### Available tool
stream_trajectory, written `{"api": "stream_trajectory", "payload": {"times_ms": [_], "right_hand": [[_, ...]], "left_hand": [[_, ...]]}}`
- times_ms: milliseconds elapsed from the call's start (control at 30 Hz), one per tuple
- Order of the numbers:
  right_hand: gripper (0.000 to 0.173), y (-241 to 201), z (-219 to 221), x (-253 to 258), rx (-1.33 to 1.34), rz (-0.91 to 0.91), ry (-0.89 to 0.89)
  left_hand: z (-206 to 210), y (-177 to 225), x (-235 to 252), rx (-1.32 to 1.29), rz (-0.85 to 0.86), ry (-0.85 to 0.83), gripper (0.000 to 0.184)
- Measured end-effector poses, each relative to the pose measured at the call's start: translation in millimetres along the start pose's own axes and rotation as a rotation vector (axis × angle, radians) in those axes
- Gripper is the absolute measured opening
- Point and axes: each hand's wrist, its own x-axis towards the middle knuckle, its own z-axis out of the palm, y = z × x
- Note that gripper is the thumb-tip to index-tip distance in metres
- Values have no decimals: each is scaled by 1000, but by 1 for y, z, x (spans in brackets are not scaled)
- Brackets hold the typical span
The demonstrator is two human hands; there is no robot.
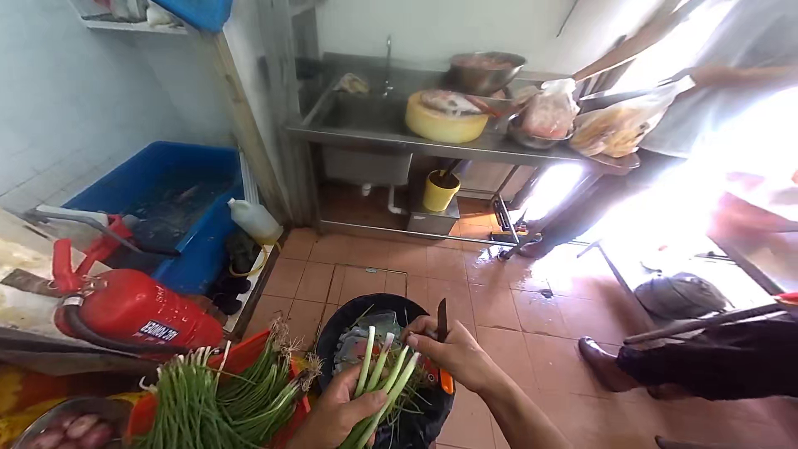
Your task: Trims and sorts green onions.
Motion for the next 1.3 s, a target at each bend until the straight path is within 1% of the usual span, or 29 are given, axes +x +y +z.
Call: {"api": "stream_trajectory", "payload": {"times_ms": [67,133,200,300,333,400,467,500,533,567,633,700,733,833,933,1000,1067,1100,1167,1233,1300], "right_hand": [[12,-2,-1,0,12,35,-39],[13,-5,-4,-3,-102,118,-37],[15,-7,-7,-4,-167,270,-35],[14,-6,-13,-1,-133,521,-132],[14,-1,-15,1,-117,592,-177],[13,15,-22,5,-76,689,-314],[12,33,-30,6,-30,713,-429],[11,40,-32,5,0,690,-445],[11,46,-34,2,35,642,-427],[10,49,-36,-1,62,578,-387],[18,45,-40,-7,80,449,-312],[27,38,-44,-12,108,353,-353],[27,35,-45,-15,124,328,-390],[16,26,-48,-18,113,341,-469],[20,19,-56,-21,21,323,-516],[16,10,-59,-26,-73,274,-501],[9,-3,-56,-30,-193,288,-463],[9,-6,-53,-31,-234,296,-463],[11,-5,-54,-31,-240,287,-525],[11,6,-55,-31,-185,263,-603],[10,14,-52,-32,-127,267,-600]], "left_hand": [[-3,-3,1,21,7,-11,26],[-5,-4,1,145,31,-1,26],[-5,-2,2,412,60,16,27],[7,9,3,966,117,10,28],[11,7,2,1119,175,7,25],[15,-2,2,1372,347,2,19],[14,-10,3,1493,497,-9,17],[13,-11,2,1482,519,-21,18],[13,-11,1,1429,504,-34,19],[11,-9,0,1346,465,-42,20],[5,-4,1,1182,383,-43,24],[1,2,1,1063,329,-42,27],[1,5,1,1027,309,-49,27],[4,10,3,1002,252,-105,28],[5,13,8,975,169,-140,27],[5,14,11,947,120,-145,25],[7,14,12,937,86,-142,23],[9,14,12,951,89,-147,22],[14,17,13,1002,124,-187,22],[21,20,12,1031,179,-237,23],[25,22,11,973,236,-272,23]]}}
